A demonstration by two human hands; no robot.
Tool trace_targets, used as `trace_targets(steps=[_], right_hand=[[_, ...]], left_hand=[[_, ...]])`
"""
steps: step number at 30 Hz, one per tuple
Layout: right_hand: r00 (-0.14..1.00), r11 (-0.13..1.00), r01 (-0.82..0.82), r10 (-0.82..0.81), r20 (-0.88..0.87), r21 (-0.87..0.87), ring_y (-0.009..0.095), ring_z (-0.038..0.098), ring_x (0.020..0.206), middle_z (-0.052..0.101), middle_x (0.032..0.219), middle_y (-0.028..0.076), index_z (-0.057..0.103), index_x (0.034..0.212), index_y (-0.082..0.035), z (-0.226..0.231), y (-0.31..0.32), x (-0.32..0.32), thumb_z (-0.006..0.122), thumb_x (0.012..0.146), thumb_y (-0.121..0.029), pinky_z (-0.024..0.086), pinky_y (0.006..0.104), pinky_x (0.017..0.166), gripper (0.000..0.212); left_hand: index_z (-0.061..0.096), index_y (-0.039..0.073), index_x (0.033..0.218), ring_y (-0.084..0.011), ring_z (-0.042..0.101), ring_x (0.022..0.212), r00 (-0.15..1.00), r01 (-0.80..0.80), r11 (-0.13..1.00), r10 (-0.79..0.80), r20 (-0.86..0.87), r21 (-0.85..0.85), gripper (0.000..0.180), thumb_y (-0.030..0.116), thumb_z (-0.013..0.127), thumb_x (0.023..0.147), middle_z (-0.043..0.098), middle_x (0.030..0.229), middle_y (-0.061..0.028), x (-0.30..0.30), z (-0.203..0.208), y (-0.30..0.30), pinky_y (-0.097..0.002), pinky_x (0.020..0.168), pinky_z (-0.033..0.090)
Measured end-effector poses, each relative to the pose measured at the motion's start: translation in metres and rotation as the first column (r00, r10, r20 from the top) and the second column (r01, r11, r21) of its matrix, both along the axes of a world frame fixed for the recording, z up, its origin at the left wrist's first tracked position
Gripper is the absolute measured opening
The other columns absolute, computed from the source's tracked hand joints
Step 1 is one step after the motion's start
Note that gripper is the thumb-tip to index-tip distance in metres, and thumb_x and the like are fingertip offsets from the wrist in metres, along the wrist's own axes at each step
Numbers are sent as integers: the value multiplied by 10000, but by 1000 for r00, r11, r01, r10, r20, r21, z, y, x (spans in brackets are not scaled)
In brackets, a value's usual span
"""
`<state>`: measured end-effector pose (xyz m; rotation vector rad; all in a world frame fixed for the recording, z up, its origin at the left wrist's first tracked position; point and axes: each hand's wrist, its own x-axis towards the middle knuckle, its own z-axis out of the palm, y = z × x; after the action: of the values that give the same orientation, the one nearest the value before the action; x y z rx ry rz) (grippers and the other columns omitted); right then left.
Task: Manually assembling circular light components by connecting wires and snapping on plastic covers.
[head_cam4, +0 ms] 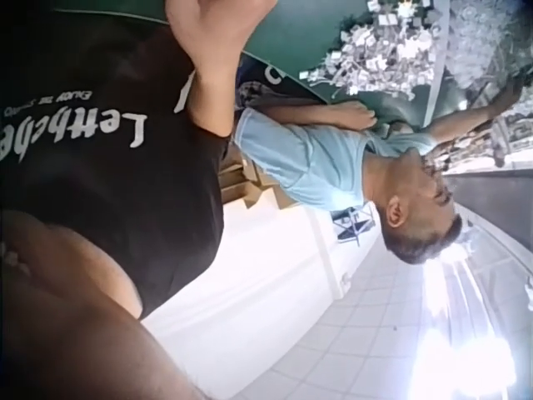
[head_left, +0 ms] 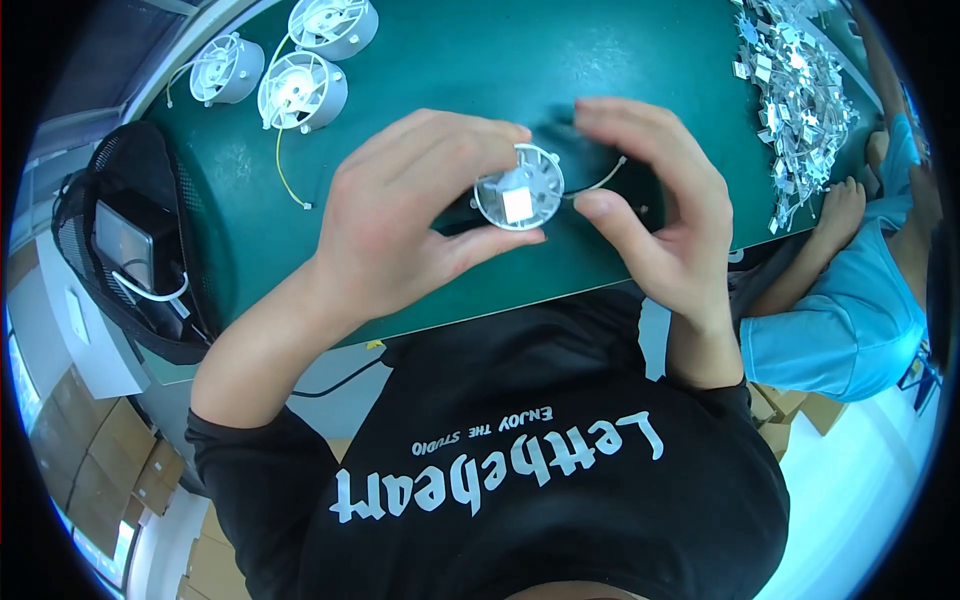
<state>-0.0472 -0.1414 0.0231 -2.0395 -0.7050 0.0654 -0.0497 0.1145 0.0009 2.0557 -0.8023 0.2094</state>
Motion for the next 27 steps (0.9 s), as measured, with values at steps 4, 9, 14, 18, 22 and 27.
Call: trace_targets(steps=[4, 9, 14, 18, 22, 27], right_hand=[[923, 944, 74, 57, -381, 321, 265, 704, 1257, 717, 1351, 215, 619, 1435, 85, -3, 11, -2, 778, 905, 101, 571, 352, 1059, 553], [831, 824, 142, 202, -519, 548, 308, 690, 1299, 686, 1399, 246, 569, 1489, 108, -4, 19, 7, 792, 938, 67, 568, 403, 1112, 595], [871, 839, 192, 93, -482, 509, 236, 726, 1221, 734, 1326, 181, 659, 1421, 61, -5, 19, 10, 804, 939, 72, 588, 361, 1090, 503], [813, 859, 246, 70, -579, 450, 265, 729, 1211, 703, 1375, 231, 676, 1386, 87, 9, 23, 13, 783, 943, 84, 601, 378, 1056, 456], [796, 921, 185, 65, -602, 343, 242, 720, 1219, 716, 1360, 181, 687, 1384, 68, 17, 20, 20, 762, 954, 99, 602, 362, 1038, 438], [746, 850, 250, 136, -652, 463, 227, 700, 1255, 696, 1378, 130, 639, 1451, 35, 31, 31, 77, 666, 1073, -64, 589, 387, 1075, 391]], left_hand=[[715, 58, 1174, -317, 761, 1078, 981, 38, 979, 1, 193, -201, 552, 161, 997, 710, 781, 1173, -115, 1, -13, -5, -394, 901, 619], [602, 3, 1445, -301, 722, 1197, 845, -254, 803, -88, -528, -540, 751, 94, 975, 800, 741, 1310, -154, -10, 15, -9, -396, 1030, 601], [686, -25, 1367, -191, 731, 1176, 633, -285, 831, -211, -745, -478, 558, 152, 928, 896, 763, 1258, -123, 4, 7, -5, -326, 963, 611], [666, -35, 1405, -176, 728, 1169, 579, -281, 825, -262, -772, -491, 570, 147, 905, 920, 753, 1296, -130, -2, 21, -3, -324, 973, 607], [661, -17, 1436, -150, 715, 1143, 599, -256, 796, -316, -736, -549, 567, 141, 886, 940, 749, 1315, -125, -3, 13, -3, -310, 960, 604], [702, 12, 1348, -229, 735, 1126, 916, -233, 952, 146, -374, -200, 508, 136, 892, 894, 749, 1306, -130, 13, 33, 18, -367, 933, 602]])
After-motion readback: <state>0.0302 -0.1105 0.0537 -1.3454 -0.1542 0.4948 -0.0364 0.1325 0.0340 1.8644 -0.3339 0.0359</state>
